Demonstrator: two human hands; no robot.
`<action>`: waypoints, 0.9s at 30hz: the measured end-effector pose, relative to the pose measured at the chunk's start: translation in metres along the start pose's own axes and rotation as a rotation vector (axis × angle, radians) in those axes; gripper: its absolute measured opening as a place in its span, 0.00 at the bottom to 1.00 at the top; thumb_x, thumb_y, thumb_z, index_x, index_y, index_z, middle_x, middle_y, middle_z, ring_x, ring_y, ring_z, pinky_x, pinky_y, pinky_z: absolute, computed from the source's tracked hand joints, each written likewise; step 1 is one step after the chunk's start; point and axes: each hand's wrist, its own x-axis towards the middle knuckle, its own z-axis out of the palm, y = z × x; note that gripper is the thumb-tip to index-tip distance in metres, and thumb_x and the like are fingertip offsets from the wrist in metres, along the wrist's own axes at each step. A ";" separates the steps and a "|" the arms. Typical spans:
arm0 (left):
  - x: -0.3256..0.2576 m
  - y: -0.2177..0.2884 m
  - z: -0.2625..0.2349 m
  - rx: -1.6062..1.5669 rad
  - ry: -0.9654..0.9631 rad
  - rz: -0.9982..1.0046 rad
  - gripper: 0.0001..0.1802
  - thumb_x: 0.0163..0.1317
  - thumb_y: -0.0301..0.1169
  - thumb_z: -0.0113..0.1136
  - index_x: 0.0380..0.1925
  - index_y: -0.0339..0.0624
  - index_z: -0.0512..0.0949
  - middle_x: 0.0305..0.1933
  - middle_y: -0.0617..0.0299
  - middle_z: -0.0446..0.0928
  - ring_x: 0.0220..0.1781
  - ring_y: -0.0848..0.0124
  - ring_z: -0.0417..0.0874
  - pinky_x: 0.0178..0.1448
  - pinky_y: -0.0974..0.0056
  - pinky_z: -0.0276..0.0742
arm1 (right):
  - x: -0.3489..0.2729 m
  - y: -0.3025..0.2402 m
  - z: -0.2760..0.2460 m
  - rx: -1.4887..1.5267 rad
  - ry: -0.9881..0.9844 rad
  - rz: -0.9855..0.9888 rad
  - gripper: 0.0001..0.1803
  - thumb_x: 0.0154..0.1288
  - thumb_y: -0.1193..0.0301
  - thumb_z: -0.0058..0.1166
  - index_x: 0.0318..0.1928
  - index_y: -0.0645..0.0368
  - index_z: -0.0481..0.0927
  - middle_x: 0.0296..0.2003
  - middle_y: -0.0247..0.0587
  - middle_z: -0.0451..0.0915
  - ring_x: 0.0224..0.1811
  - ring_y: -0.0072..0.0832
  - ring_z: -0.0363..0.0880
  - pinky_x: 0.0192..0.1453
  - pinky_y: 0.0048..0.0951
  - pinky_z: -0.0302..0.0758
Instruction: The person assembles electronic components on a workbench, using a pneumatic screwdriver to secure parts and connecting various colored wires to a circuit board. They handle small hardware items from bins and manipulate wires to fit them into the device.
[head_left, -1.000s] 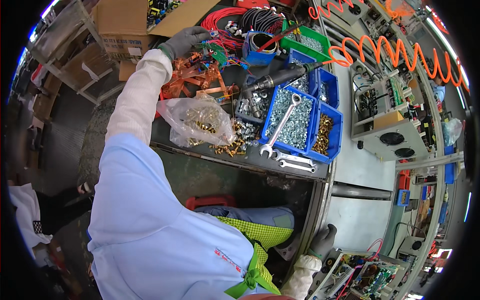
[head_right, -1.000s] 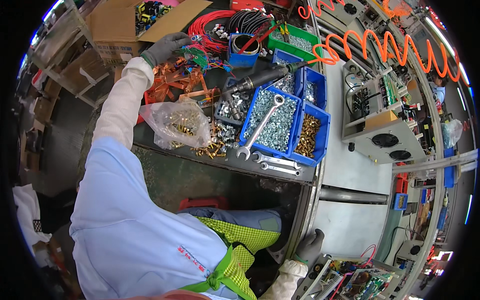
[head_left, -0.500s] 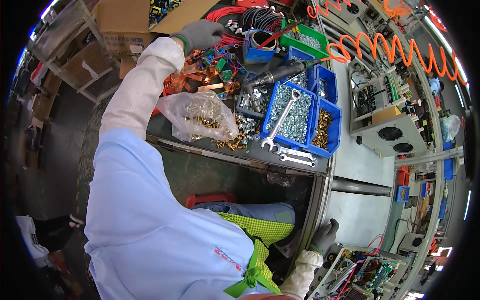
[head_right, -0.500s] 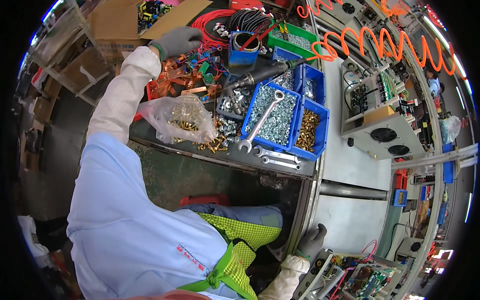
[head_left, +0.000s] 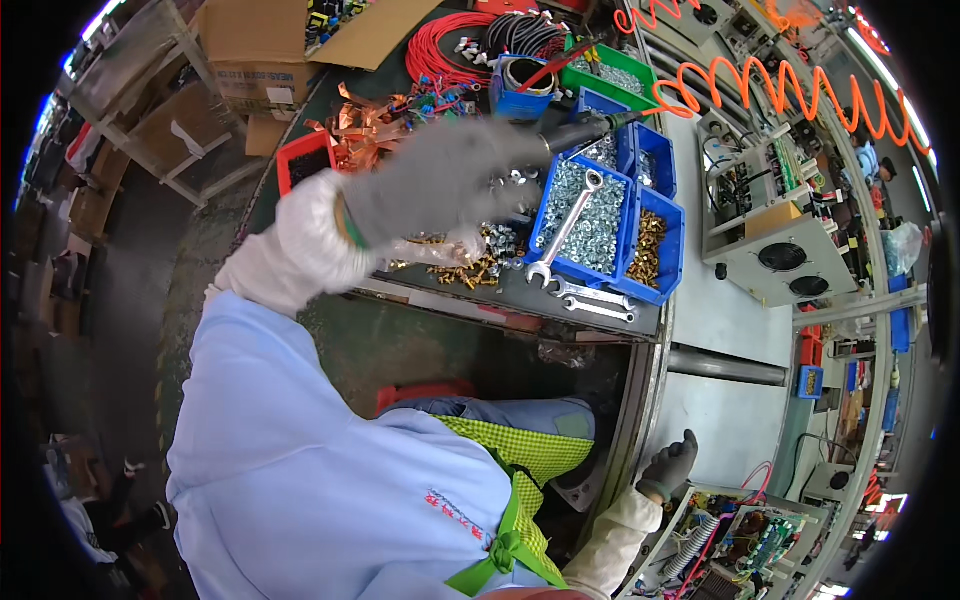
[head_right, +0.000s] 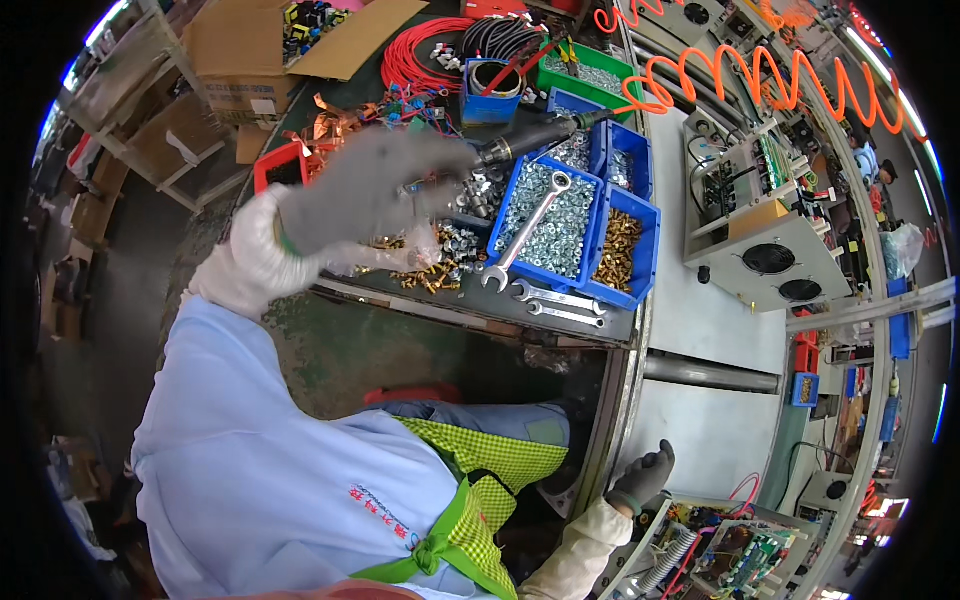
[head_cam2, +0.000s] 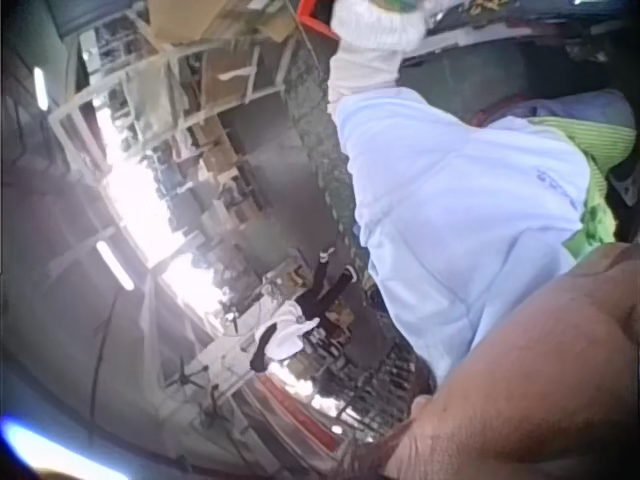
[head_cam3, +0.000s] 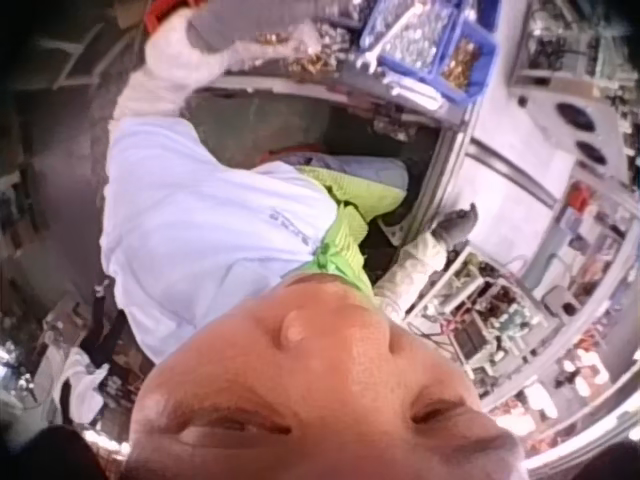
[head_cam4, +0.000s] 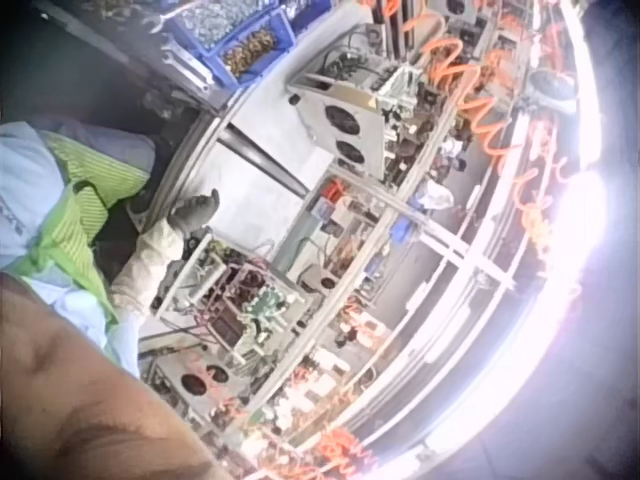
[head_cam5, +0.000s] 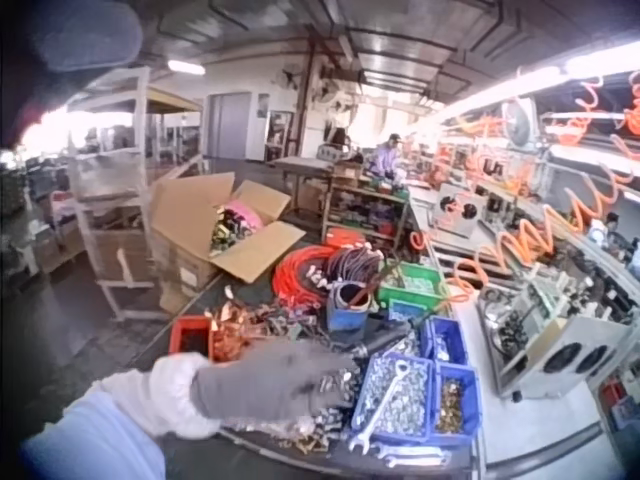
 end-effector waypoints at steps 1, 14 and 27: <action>-0.008 0.024 0.007 -0.386 -0.184 -0.018 0.22 0.65 0.39 0.61 0.56 0.41 0.76 0.50 0.54 0.81 0.50 0.59 0.84 0.53 0.57 0.80 | -0.004 -0.014 0.000 0.403 0.006 0.472 0.15 0.74 0.70 0.39 0.52 0.63 0.76 0.19 0.25 0.62 0.17 0.18 0.61 0.18 0.22 0.59; -0.078 0.301 0.241 -2.320 -1.161 -1.453 0.13 0.65 0.43 0.59 0.43 0.51 0.72 0.34 0.65 0.73 0.39 0.69 0.77 0.46 0.58 0.77 | -0.156 -0.127 -0.016 -0.839 -0.480 -0.590 0.14 0.61 0.72 0.55 0.48 0.54 0.78 0.37 0.47 0.81 0.37 0.47 0.81 0.38 0.44 0.78; -0.065 0.387 0.275 -2.393 -1.436 -0.931 0.29 0.73 0.55 0.42 0.52 0.41 0.75 0.54 0.58 0.78 0.56 0.63 0.78 0.60 0.54 0.74 | -0.194 -0.118 -0.128 -0.632 0.158 -0.487 0.14 0.60 0.79 0.59 0.48 0.60 0.80 0.43 0.50 0.81 0.44 0.46 0.82 0.45 0.40 0.79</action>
